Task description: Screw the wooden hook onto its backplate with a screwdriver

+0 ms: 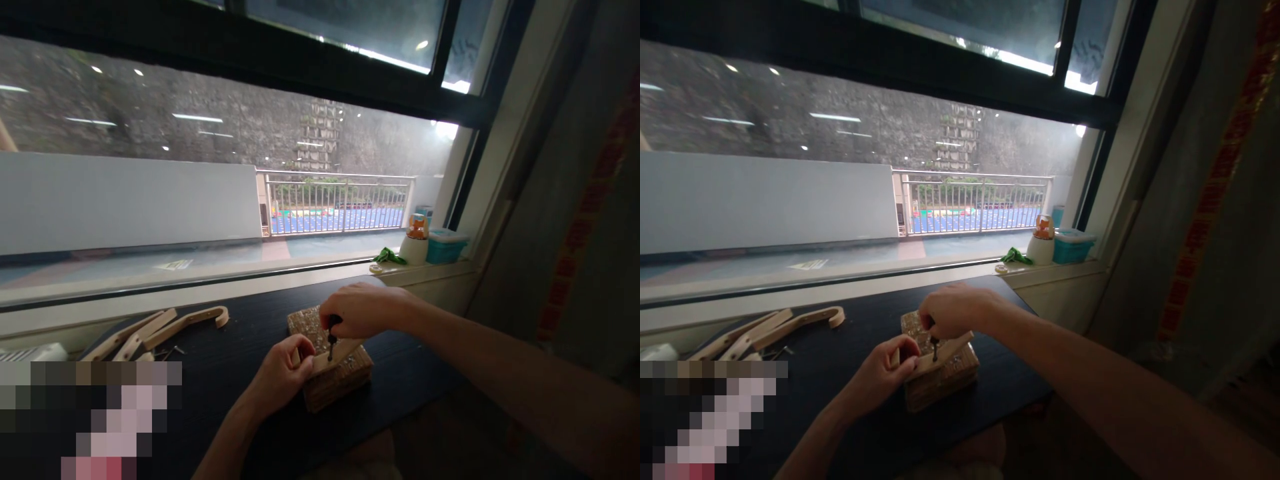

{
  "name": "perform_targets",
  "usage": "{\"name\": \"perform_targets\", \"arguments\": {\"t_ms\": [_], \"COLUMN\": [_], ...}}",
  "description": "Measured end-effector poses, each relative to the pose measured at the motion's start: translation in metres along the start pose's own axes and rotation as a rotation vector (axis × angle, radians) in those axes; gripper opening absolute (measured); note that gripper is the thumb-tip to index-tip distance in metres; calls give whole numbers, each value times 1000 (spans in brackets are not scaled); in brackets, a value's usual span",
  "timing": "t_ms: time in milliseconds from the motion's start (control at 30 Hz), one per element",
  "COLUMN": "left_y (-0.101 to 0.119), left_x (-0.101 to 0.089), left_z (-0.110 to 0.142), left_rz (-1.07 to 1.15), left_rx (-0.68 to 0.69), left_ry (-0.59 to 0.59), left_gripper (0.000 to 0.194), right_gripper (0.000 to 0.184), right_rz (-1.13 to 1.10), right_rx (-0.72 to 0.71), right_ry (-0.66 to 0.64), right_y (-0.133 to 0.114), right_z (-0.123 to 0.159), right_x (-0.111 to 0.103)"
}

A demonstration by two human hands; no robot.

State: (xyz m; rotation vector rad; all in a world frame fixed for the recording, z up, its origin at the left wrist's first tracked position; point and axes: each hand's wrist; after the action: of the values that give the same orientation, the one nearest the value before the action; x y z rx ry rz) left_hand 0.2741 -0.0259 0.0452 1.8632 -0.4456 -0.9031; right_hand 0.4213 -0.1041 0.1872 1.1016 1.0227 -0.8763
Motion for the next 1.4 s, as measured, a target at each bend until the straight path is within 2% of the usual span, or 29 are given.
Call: {"name": "perform_targets", "arguments": {"t_ms": [133,367,500,700,1033,1233,1400], "left_y": [0,-2,-5,-7,-9,-8,-8], "left_x": [0,0,1,1,1,0,-1], "left_z": [0,-1,-2,-3,-3,-3,-4], "left_rz": [-34,-28,-6,-21,-15,8,14], "left_rx": [-4,14,15,-7,15,26,2], "left_ry": [-2,12,2,-5,-24,-31,-43], "left_gripper": [12,12,12,11,10,8,7], "right_gripper": [22,29,30,23,26,29,26], "right_rz": [-28,-24,2,-15,-22,8,12], "right_rx": [-46,18,48,-26,24,48,-6], "right_ry": [-12,19,15,-4,17,-14,-100], "right_y": [0,-3,-5,0,-3,-5,1], "right_z": [-1,-1,0,2,-3,-4,-3], "right_x": [2,11,8,1,15,6,-6]}}
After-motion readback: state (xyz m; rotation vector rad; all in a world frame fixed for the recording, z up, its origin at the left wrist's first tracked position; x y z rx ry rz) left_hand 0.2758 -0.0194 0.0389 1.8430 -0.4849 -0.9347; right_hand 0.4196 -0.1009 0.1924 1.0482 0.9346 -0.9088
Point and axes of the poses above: each hand's wrist, its own z-axis away from the middle knuckle, its own x-axis out of the palm, y = z × x, and after that the axes turned 9 degrees about z, right-handed
